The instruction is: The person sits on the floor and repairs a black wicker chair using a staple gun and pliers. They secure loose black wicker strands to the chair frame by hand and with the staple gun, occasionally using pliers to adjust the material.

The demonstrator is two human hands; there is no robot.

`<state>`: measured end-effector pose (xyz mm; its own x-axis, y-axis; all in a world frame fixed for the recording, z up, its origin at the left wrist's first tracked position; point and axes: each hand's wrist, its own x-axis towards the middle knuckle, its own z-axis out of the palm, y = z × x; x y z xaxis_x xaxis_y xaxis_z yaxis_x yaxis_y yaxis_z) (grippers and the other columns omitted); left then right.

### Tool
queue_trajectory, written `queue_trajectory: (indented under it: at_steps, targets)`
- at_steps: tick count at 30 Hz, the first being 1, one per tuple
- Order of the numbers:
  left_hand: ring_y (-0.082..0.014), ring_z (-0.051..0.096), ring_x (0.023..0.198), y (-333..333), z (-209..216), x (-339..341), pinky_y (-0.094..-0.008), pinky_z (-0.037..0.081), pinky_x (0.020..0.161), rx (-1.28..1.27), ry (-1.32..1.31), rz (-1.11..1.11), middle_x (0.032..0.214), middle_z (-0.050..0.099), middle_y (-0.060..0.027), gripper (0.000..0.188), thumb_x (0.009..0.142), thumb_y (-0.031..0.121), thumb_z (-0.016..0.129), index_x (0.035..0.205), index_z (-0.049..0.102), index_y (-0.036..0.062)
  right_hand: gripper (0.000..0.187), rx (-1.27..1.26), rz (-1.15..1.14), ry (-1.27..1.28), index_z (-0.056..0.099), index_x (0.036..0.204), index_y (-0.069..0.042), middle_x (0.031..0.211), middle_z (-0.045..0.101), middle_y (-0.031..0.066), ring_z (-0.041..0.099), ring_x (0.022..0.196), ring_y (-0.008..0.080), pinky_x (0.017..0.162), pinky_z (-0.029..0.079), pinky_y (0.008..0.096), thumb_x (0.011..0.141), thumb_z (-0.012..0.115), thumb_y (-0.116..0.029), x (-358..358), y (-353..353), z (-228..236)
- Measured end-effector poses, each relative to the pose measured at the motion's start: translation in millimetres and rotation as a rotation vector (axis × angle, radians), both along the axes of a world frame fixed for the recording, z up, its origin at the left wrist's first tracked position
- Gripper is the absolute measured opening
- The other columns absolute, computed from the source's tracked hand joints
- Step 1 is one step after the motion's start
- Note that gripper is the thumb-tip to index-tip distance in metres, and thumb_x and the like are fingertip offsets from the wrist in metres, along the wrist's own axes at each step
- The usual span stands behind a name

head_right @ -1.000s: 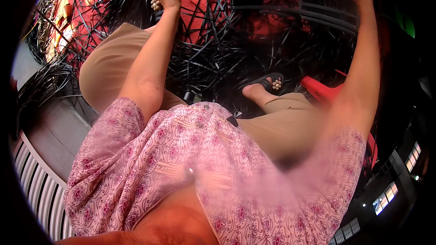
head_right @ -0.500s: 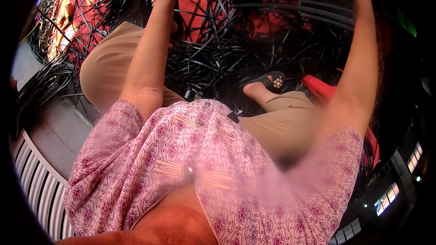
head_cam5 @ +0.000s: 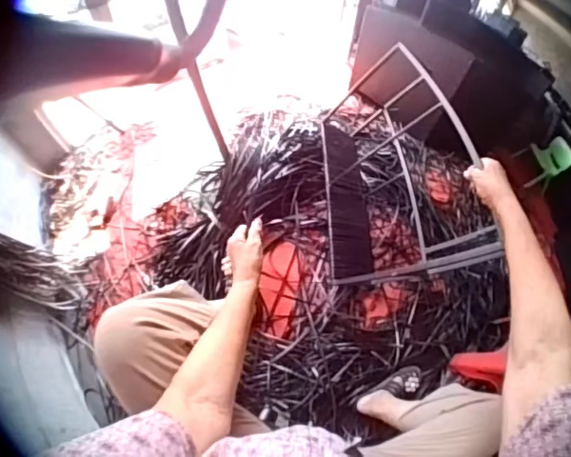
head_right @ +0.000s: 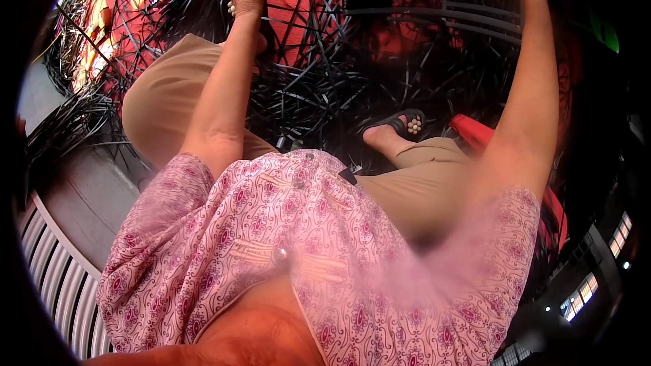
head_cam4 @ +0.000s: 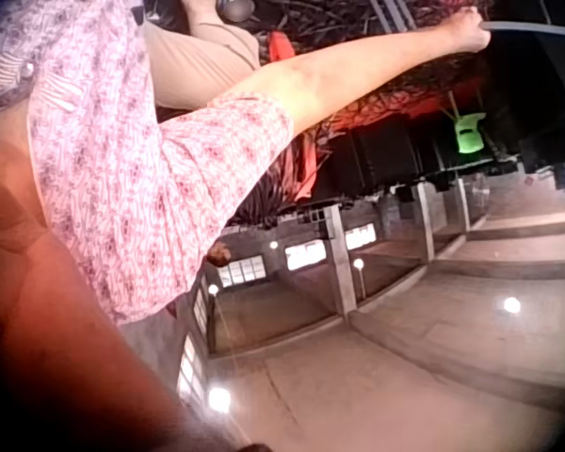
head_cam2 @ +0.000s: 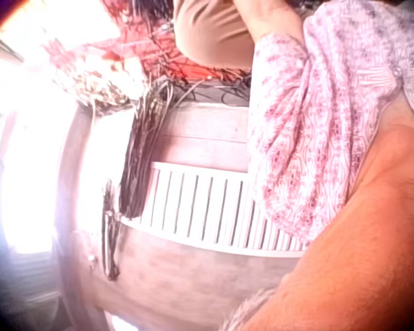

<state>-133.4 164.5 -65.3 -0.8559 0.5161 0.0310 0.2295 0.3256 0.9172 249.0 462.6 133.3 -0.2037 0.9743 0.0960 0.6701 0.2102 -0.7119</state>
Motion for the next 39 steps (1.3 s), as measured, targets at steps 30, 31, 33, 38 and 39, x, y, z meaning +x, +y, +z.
queue_trajectory:
  at_steps: [30,31,33,38,39]
  targets:
    - [-0.0086,0.045,0.067,-46,81,131,-0.0272,0.039,0.063,0.292,-0.393,-0.797,0.067,0.049,0.0029,0.046,0.1,0.041,0.053,0.074,0.059,0.0041,0.036,0.354,0.046,-0.232,0.064,0.095,0.002,0.089,0.069,0.0233,0.067,0.09,0.0387,0.081,0.053,0.0463,0.083,0.069,-0.032,-68,-133,-5]
    - [-0.0086,0.044,0.066,-56,82,139,-0.0275,0.038,0.061,0.298,-0.363,-0.847,0.067,0.049,0.0026,0.046,0.101,0.042,0.052,0.075,0.058,0.0039,0.041,0.225,0.07,-0.185,0.064,0.098,0.004,0.095,0.068,0.0284,0.065,0.097,0.0447,0.086,0.051,0.0499,0.081,0.07,-0.033,-62,-153,-9]
    - [-0.0087,0.043,0.066,-77,85,152,-0.0274,0.038,0.06,0.168,-0.306,-0.968,0.067,0.049,0.0018,0.046,0.101,0.041,0.052,0.076,0.058,0.0035,0.04,0.214,0.104,-0.057,0.064,0.105,0.002,0.093,0.069,0.026,0.066,0.095,0.0433,0.085,0.052,0.0497,0.082,0.069,-0.031,-60,-189,-18]
    - [-0.0095,0.047,0.063,-135,88,171,-0.0264,0.042,0.06,-0.003,-0.462,-1.15,0.066,0.053,-0.0003,0.044,0.101,0.04,0.053,0.08,0.061,0.0022,0.032,0.406,0.224,-0.084,0.06,0.095,0.002,0.083,0.067,0.0272,0.067,0.083,0.0434,0.072,0.052,0.0502,0.082,0.07,-0.026,-70,-245,-12]
    - [-0.0099,0.049,0.064,-142,89,173,-0.0271,0.044,0.061,-0.012,-0.411,-1.202,0.065,0.054,-0.001,0.044,0.101,0.04,0.053,0.081,0.062,0.0022,0.041,0.293,0.31,-0.163,0.058,0.106,0.002,0.088,0.066,0.0292,0.064,0.09,0.0458,0.077,0.052,0.0531,0.085,0.069,-0.031,-74,-250,-5]
